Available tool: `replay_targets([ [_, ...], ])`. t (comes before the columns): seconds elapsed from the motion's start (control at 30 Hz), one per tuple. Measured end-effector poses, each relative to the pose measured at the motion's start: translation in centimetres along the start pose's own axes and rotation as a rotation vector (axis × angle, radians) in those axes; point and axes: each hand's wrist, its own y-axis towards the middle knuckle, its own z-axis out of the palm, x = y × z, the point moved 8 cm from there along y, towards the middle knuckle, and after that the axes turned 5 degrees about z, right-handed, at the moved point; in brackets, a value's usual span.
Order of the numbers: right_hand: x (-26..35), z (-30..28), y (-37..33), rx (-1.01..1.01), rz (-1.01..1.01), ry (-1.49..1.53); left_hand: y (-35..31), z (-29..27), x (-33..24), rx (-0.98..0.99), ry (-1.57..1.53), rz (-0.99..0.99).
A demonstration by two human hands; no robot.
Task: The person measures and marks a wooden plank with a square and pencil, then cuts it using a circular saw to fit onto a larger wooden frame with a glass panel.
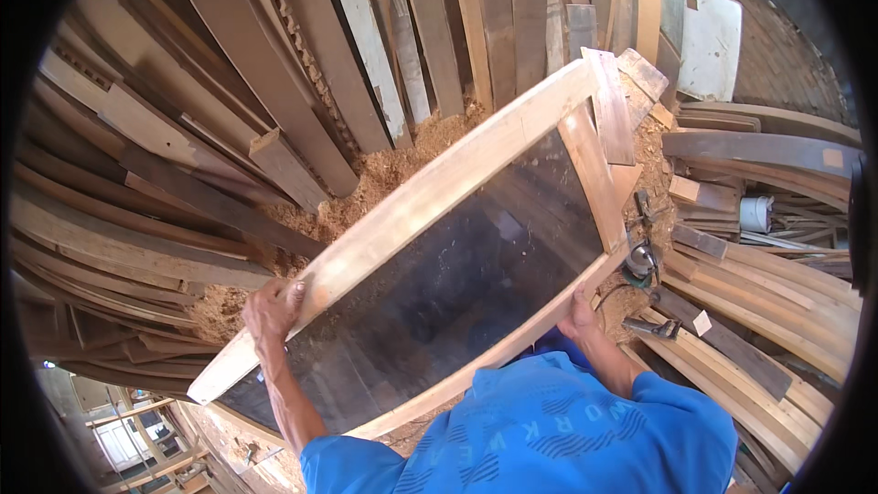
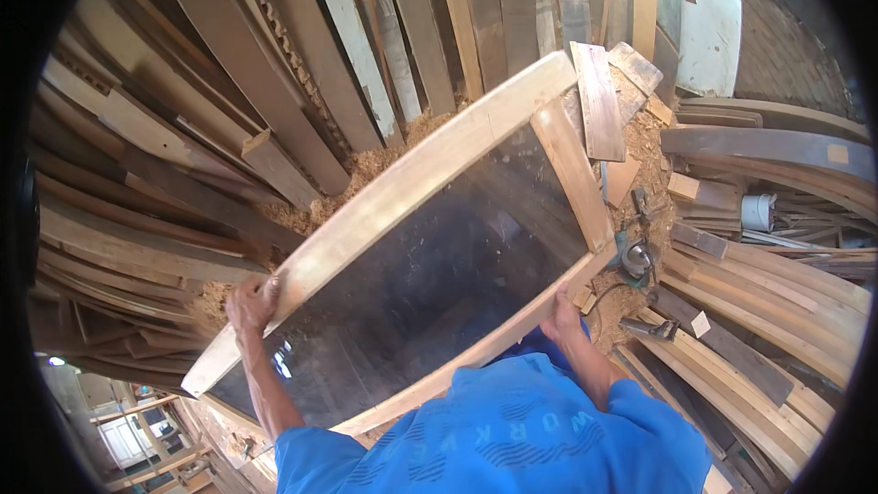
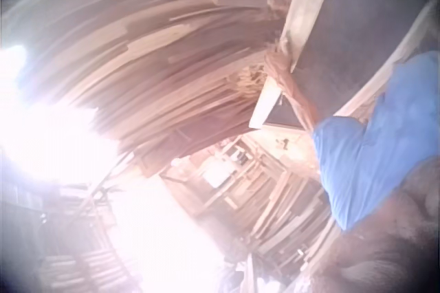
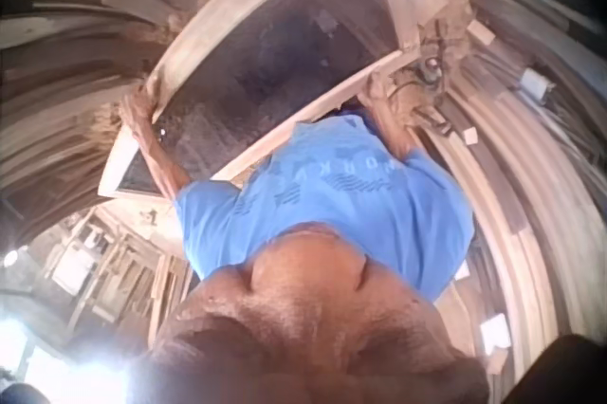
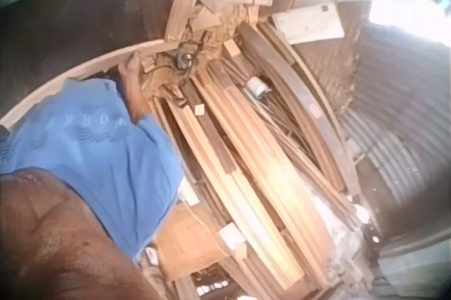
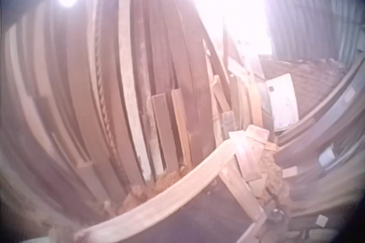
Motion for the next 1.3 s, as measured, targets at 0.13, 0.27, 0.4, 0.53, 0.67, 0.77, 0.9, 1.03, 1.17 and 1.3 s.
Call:
replay_targets([
  [0.13,1.1,5.5,1.1,0.15,-0.036,0.059,-1.3,-9.1,-0.7,-0.208,-0.05,0.003],
  [0.27,1.4,11.4,1.1,0.31,-0.088,0.076,-3.9,-15.0,0.4,-0.373,-0.095,-0.011],
  [0.4,1.7,14.7,2.0,0.311,-0.041,0.115,-5.8,-16.7,1.5,-0.505,-0.122,0.047],
  [0.53,2.6,18.2,2.9,0.429,-0.139,0.09,-7.8,-16.6,2.7,-0.584,-0.179,0.04],
  [0.67,2.3,19.5,5.8,0.462,-0.184,0.112,-9.9,-15.0,3.3,-0.675,-0.218,0.063],
  [0.77,0.7,18.9,8.0,0.398,-0.135,0.053,-11.0,-13.5,4.1,-0.68,-0.218,0.034],
  [0.9,-0.6,18.7,9.2,0.378,-0.129,0.034,-12.1,-13.4,4.1,-0.702,-0.181,0.054],
  [1.03,-3.3,18.6,9.8,0.184,-0.021,-0.021,-13.9,-12.9,5.0,-0.731,-0.145,0.056],
  [1.17,-3.8,18.0,10.7,0.118,0.025,-0.162,-14.8,-12.0,5.0,-0.758,-0.116,0.062],
  [1.3,-3.8,17.4,9.2,-0.032,0.139,-0.308,-15.6,-10.8,4.9,-0.755,-0.086,0.055],
])
